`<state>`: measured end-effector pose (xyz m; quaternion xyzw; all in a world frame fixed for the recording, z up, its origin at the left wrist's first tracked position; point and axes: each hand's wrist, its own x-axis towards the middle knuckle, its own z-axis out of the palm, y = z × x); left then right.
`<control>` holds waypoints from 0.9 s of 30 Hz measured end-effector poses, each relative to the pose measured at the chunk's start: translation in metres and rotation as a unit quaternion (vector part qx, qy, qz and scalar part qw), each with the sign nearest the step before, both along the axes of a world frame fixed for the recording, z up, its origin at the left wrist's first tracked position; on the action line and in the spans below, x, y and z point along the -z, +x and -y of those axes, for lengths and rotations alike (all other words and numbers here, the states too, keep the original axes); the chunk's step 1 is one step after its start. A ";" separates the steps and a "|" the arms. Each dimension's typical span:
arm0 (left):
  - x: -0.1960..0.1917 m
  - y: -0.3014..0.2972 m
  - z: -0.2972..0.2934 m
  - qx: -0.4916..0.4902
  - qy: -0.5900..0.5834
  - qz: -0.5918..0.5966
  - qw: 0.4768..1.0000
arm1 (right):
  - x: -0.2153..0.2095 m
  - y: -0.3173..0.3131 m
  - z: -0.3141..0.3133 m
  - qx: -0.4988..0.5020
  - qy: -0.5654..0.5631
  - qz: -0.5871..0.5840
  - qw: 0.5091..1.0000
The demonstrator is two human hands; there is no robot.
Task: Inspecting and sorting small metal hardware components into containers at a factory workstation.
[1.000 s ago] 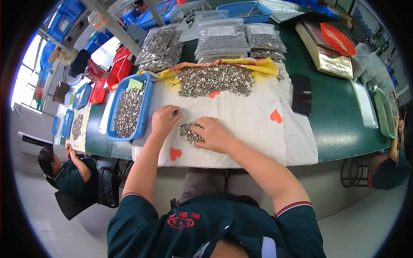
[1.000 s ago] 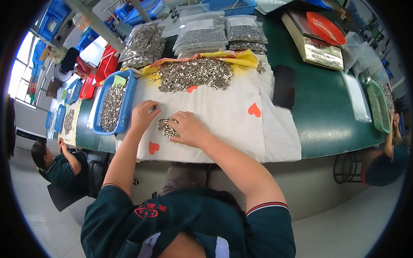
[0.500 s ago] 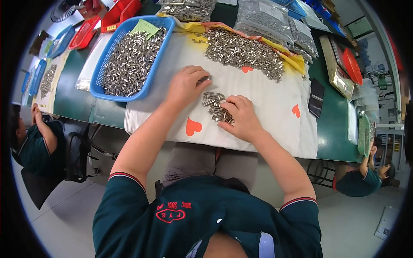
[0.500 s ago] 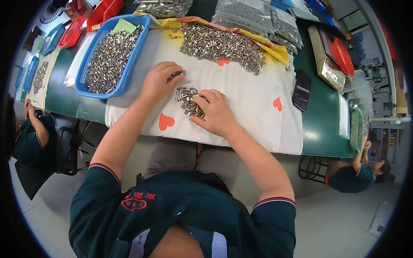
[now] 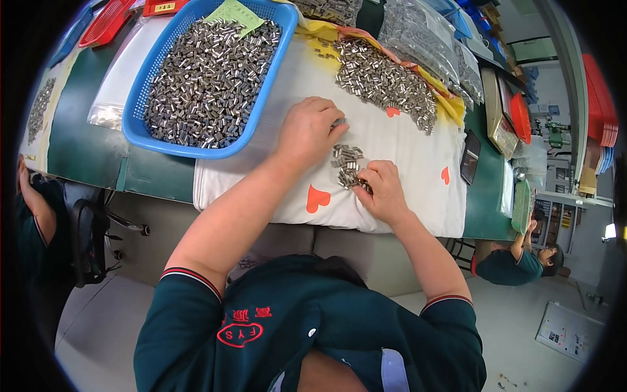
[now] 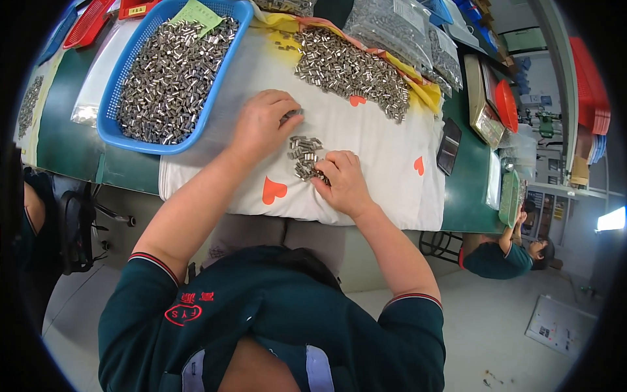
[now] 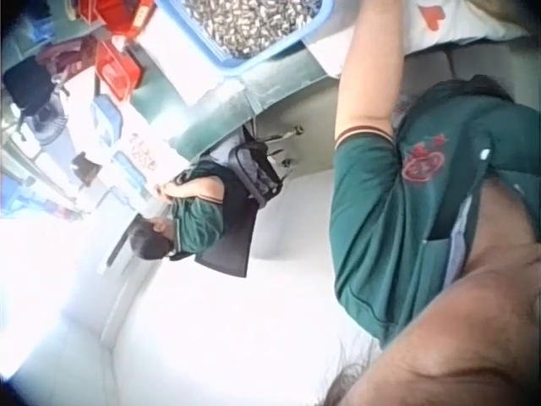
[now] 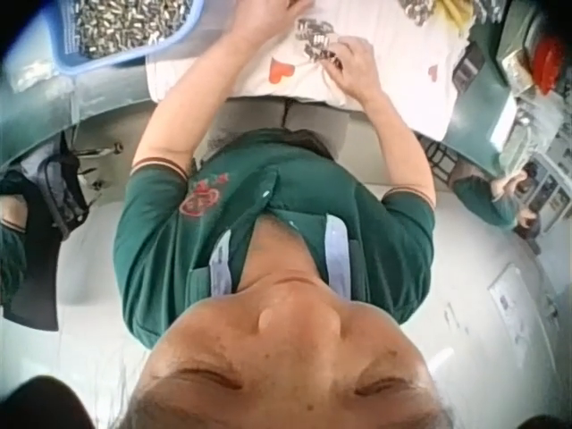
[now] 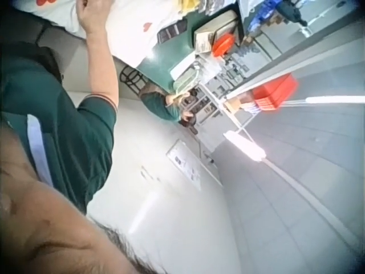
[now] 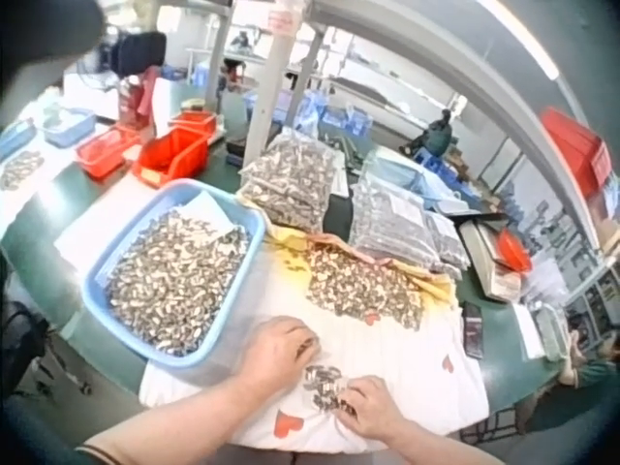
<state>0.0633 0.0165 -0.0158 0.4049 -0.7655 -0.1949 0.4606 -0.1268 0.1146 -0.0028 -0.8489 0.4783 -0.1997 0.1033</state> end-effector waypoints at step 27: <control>-0.013 0.007 -0.026 -0.034 -0.033 0.028 0.998 | -0.014 0.001 0.008 0.075 0.113 0.061 0.989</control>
